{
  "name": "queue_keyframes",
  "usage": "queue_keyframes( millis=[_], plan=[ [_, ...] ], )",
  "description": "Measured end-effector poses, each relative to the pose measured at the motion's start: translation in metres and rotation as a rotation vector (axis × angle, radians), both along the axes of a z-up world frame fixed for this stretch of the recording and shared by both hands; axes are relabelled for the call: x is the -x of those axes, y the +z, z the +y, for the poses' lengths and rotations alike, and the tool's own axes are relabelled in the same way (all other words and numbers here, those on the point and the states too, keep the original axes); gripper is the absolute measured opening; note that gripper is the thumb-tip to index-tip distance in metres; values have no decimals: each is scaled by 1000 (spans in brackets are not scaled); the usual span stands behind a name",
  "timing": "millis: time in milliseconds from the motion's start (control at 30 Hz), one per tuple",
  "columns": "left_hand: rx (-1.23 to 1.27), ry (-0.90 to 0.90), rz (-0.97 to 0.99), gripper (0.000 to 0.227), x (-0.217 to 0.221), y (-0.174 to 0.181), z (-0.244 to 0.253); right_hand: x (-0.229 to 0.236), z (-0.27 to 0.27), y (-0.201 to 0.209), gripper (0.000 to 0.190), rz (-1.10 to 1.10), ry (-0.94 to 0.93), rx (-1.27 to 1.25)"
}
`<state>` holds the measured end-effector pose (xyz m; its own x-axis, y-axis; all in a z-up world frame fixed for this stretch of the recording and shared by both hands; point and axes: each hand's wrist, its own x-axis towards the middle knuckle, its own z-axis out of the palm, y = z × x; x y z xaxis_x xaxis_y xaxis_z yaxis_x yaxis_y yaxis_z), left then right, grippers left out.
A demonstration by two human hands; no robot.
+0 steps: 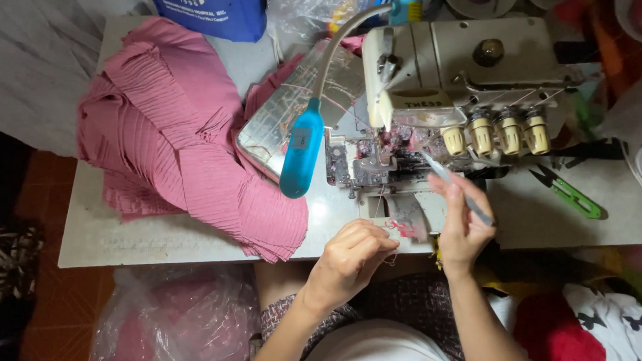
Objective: Threading an industrial overlock sewing machine using tweezers to guide thread through the machine's internal components.
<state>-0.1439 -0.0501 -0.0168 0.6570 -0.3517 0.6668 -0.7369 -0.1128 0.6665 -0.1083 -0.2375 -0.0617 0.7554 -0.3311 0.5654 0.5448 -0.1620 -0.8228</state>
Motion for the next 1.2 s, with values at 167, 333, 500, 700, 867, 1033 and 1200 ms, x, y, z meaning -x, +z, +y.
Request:
queue_keyframes(
  millis=[167, 333, 500, 700, 867, 1033, 1200],
  plan=[
    [-4, -4, 20, 9, 1, 3, -1, 9, 1, -4, 16, 93, -40, -165],
    [-14, -9, 25, 6, 2, 10, -3, 10, 7, 9, 18, 127, -7, -69],
    [-18, -7, 42, 6, 1, 10, -5, 7, 14, 25, 14, -34, 18, 174],
    [-46, 5, 37, 4, -1, 11, -7, 9, 8, 39, 16, -1, -24, 301],
    [-61, 24, 43, 4, -1, 12, -11, -1, 6, 52, 12, -181, -69, 545],
    [-71, 24, 43, 3, -3, 15, -12, 2, 5, 52, 10, -220, -108, 609],
    [-85, 11, 70, 4, -3, 15, -14, -1, 3, 45, 13, -227, -99, 597]
  ],
)
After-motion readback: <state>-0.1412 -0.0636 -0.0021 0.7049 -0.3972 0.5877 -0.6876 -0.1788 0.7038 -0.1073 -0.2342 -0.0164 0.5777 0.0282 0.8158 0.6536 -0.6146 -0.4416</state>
